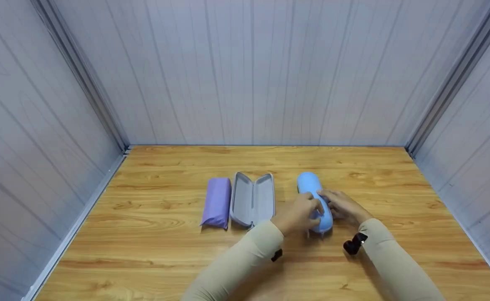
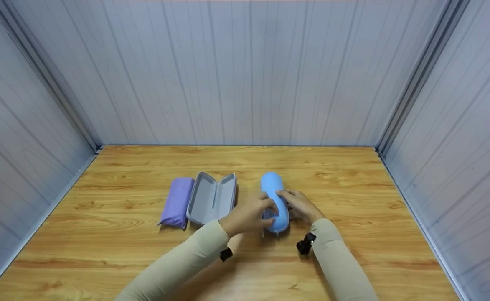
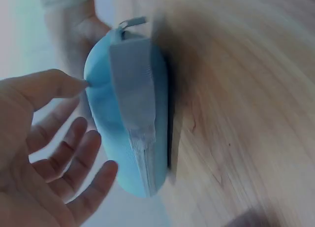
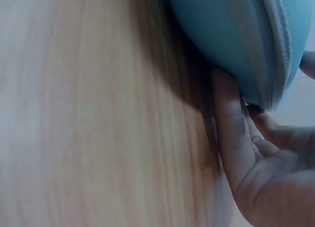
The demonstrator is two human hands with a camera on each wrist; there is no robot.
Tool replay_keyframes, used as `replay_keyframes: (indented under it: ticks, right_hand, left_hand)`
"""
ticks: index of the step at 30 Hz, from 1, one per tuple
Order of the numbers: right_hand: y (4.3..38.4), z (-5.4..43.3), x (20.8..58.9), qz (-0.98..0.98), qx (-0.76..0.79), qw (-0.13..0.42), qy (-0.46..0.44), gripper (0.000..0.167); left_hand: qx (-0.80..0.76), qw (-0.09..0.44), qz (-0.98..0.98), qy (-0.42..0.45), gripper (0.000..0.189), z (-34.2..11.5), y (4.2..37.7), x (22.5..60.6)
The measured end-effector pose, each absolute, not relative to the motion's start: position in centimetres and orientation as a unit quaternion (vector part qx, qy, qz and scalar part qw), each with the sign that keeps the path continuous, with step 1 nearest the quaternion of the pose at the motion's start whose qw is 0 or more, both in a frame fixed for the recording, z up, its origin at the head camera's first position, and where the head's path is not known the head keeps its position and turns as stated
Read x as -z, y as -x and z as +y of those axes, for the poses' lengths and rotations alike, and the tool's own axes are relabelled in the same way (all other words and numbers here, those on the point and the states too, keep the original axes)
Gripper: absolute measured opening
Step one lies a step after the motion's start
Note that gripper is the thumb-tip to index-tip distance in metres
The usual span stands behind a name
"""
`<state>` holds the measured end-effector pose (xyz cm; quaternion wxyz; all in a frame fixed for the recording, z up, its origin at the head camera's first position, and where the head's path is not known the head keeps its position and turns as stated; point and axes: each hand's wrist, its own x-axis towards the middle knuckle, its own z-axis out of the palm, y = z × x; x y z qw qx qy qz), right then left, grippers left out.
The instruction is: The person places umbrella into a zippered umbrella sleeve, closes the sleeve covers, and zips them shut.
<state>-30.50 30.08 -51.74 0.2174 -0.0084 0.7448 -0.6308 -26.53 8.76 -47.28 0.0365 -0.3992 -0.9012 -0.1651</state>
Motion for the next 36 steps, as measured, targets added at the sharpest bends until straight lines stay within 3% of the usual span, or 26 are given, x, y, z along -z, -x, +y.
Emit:
replay_keyframes:
  ticks: [9,22,30,36]
  right_hand:
    - [30.3,30.2,51.6,0.746,0.629,0.219,0.014,0.072]
    - [30.2,30.0,51.7,0.761,0.615,0.207,-0.004,0.078]
    - [30.1,30.2,51.7,0.750,0.628,0.206,-0.011,0.075]
    - [30.1,30.2,51.8,0.742,0.637,0.210,-0.012,0.076]
  left_hand:
    - [0.093,0.165,-0.832,0.521,0.014,9.3,25.3,48.4]
    - [-0.116,0.236,-0.825,0.500,0.018,10.6,24.2,50.0]
    - [-0.166,0.303,-0.799,0.492,0.018,11.1,23.9,50.7]
    - [-0.175,0.291,-0.792,0.507,0.015,10.9,23.8,50.5]
